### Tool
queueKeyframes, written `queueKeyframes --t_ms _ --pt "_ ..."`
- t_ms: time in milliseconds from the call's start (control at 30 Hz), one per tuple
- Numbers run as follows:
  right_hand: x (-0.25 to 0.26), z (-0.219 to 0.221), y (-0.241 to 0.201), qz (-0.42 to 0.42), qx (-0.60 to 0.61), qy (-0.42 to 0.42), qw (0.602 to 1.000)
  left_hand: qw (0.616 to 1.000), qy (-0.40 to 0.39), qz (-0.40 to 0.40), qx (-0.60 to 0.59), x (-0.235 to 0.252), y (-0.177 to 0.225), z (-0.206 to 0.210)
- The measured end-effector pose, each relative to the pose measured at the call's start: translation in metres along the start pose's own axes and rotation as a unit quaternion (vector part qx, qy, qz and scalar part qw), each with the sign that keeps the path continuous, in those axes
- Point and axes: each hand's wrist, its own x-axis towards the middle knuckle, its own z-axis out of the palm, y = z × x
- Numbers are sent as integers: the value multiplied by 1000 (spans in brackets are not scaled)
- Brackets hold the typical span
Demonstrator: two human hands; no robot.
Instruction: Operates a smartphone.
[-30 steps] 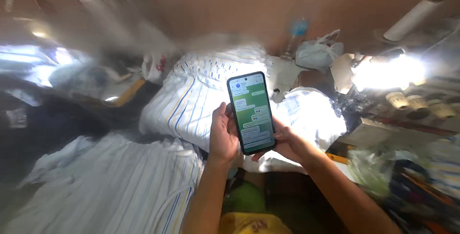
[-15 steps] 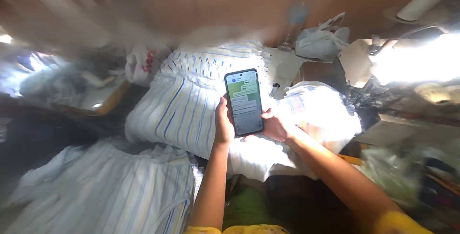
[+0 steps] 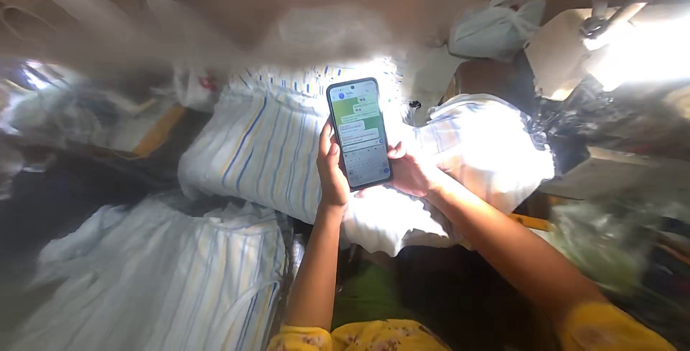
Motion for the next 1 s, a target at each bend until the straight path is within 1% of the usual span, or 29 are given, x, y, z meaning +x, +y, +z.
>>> queueKeyframes --t_ms 133,200,233,300,400,500,567,633,733,867,1000 --pt "0 4 -1 3 -7 36 999 1000 -2 -21 0 1 1 -1" --pt "0 4 1 0 0 35 999 999 11 -37 12 1 1 -1" --pt "0 7 -1 3 -2 44 999 999 12 -42 19 0 0 -1" --pt "-1 17 -6 15 -16 65 998 998 40 -41 39 -2 0 2" --pt "-3 19 -8 21 -11 54 998 994 78 3 73 -5 -1 5" --pt "-2 14 -3 17 -4 45 999 994 63 38 79 -8 -2 3" --pt "-1 11 -1 22 -13 54 998 994 51 52 79 -8 -3 2" --pt "-1 10 1 19 -17 64 998 993 48 57 90 -9 -3 3" --pt "-2 8 2 12 -8 56 998 992 47 58 99 -10 -2 3" --pt "-3 16 -2 10 -22 73 997 994 35 74 77 -9 -5 2" --pt "-5 26 -5 -4 -48 94 994 993 40 74 84 -11 -2 4"
